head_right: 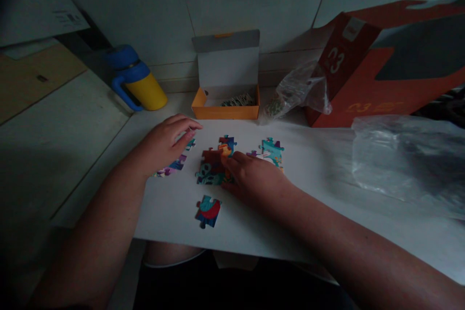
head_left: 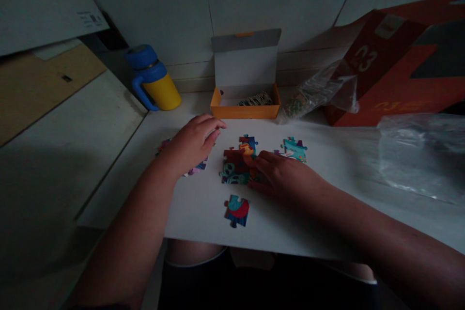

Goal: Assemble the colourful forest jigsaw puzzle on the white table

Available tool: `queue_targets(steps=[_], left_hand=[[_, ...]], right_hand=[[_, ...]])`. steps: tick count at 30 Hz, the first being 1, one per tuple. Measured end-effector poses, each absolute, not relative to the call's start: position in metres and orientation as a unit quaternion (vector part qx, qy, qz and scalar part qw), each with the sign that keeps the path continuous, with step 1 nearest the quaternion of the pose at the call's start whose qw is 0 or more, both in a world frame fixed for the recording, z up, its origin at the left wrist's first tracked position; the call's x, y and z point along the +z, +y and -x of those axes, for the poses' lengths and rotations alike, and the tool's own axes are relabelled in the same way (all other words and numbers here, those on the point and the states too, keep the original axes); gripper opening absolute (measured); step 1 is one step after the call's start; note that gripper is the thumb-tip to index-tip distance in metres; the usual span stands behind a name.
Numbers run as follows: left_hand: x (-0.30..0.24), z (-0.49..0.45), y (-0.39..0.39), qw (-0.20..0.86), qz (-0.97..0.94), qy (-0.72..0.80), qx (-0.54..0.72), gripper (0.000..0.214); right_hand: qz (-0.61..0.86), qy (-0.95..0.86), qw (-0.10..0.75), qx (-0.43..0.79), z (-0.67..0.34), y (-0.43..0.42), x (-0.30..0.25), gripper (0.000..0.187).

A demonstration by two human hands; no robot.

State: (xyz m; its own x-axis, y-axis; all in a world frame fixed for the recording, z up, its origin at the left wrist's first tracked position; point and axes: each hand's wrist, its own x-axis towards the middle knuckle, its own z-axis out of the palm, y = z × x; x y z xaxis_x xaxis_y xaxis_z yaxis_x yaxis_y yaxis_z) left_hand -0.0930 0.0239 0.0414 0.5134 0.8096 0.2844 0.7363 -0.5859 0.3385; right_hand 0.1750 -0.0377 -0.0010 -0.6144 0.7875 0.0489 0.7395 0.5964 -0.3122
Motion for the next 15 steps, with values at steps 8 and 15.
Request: queue_targets(steps=[8, 15], left_hand=[[0.06, 0.127, 0.03, 0.08, -0.839, 0.497, 0.205, 0.022], [0.044, 0.143, 0.029, 0.145, -0.855, 0.496, 0.04, 0.047]], right_hand=[[0.437, -0.889, 0.086, 0.109, -0.173, -0.037, -0.006, 0.047], [0.436, -0.887, 0.099, 0.118, -0.173, -0.036, -0.005, 0.048]])
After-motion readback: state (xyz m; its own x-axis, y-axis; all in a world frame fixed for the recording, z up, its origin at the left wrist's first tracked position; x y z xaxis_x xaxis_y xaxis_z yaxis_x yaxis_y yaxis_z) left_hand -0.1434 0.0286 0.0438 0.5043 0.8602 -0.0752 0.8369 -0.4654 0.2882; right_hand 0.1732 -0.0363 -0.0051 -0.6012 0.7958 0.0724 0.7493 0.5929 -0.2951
